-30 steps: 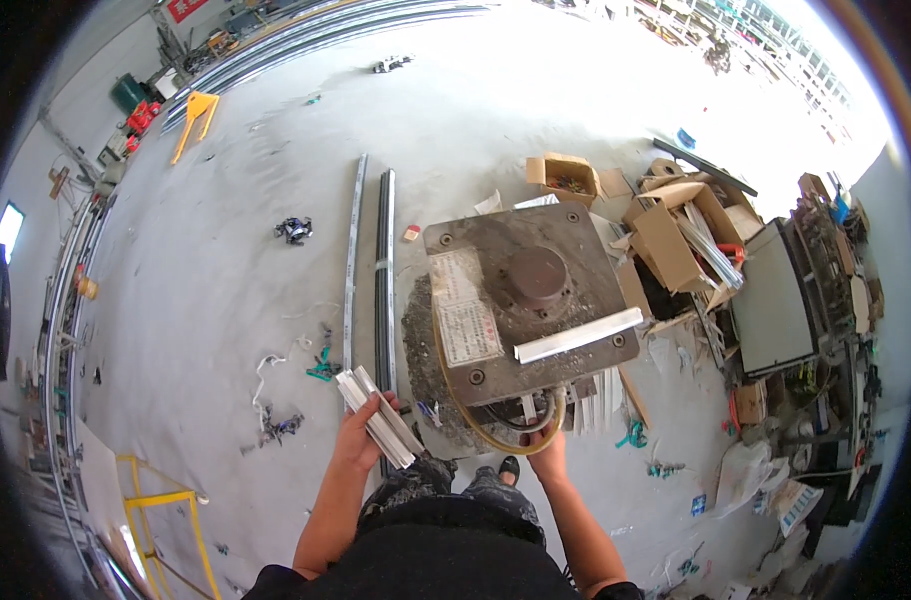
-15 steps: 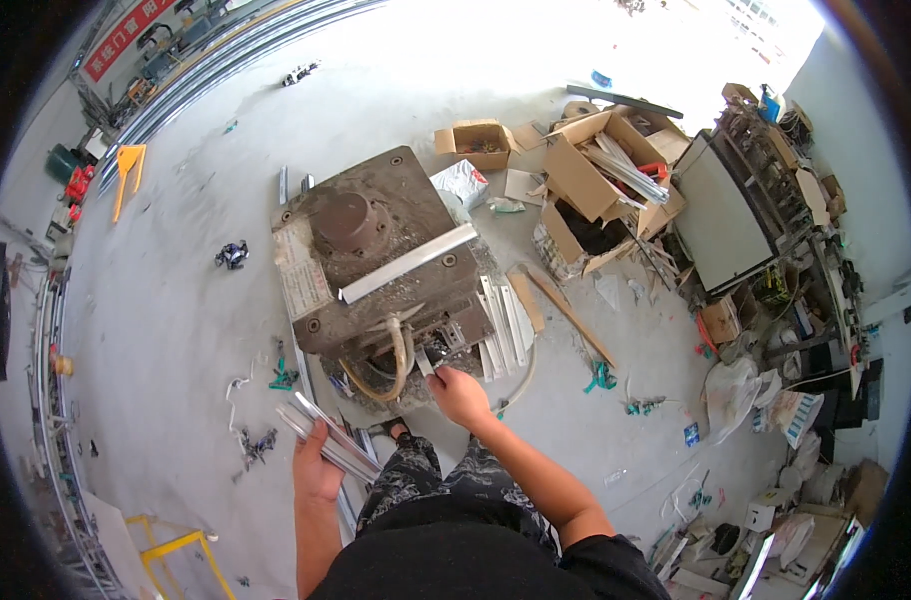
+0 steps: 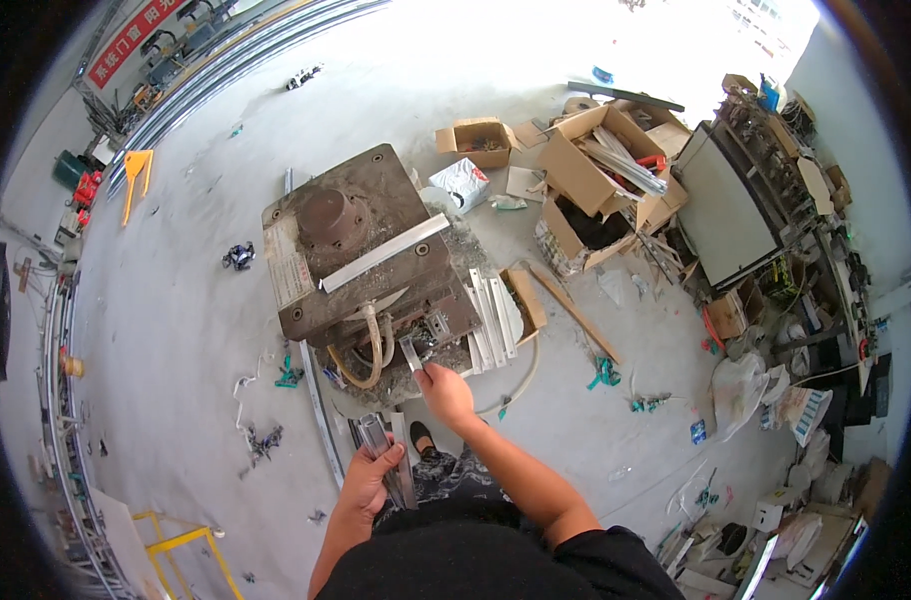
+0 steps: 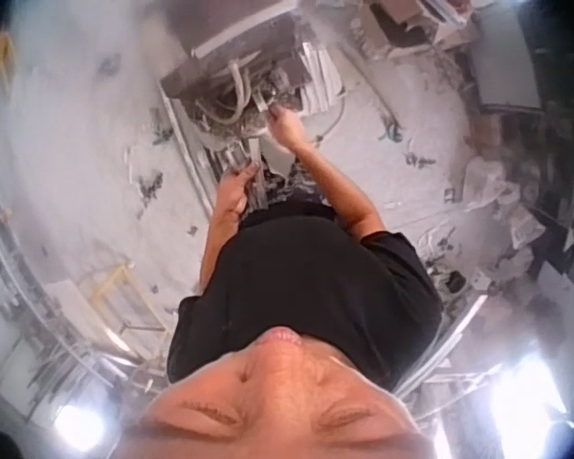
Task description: The person picks up several metal strips from a box and then clears a work area by moving a long metal piece aside. They then move around a large metal fabrication machine while holding the strips and eventually pick up a handheld control device.
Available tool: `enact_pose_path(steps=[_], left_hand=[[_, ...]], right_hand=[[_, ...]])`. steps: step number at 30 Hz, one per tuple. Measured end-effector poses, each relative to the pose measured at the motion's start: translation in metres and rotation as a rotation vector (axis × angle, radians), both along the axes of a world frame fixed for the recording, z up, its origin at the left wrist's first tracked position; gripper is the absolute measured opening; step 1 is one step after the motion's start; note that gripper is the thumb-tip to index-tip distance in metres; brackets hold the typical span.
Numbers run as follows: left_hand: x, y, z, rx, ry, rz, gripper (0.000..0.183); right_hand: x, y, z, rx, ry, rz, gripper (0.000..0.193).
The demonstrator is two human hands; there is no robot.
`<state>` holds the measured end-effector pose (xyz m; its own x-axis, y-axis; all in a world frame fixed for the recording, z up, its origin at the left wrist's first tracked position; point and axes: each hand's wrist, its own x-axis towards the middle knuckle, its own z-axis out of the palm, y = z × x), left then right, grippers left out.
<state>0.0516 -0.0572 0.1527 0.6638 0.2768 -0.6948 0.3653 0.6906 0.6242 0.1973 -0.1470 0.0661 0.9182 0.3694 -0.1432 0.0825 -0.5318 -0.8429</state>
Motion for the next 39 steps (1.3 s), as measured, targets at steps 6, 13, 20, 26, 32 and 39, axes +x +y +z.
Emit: enact_pose_path(steps=[6, 13, 20, 26, 32, 39], left_hand=[[0.006, 0.014, 0.002, -0.005, -0.001, -0.070, 0.022], [0.009, 0.045, -0.011, 0.033, 0.019, -0.011, 0.025], [0.024, 0.045, -0.023, 0.025, -0.016, -0.209, 0.028], [0.030, 0.035, -0.022, -0.027, -0.084, -0.100, 0.018], [0.037, 0.023, -0.017, -0.054, -0.113, -0.152, 0.013], [0.030, 0.025, -0.024, 0.045, -0.132, -0.291, 0.017]], right_hand=[[0.001, -0.018, -0.010, 0.023, 0.099, 0.095, 0.031], [-0.031, -0.102, 0.004, 0.057, 0.330, -0.224, 0.023], [0.083, -0.116, -0.003, -0.119, -0.210, -0.250, 0.026], [0.013, -0.087, 0.056, -0.022, -0.055, -0.122, 0.024], [-0.061, -0.051, 0.064, 0.470, 0.843, 0.222, 0.032], [-0.042, -0.065, 0.059, 0.830, 1.581, 0.253, 0.030]])
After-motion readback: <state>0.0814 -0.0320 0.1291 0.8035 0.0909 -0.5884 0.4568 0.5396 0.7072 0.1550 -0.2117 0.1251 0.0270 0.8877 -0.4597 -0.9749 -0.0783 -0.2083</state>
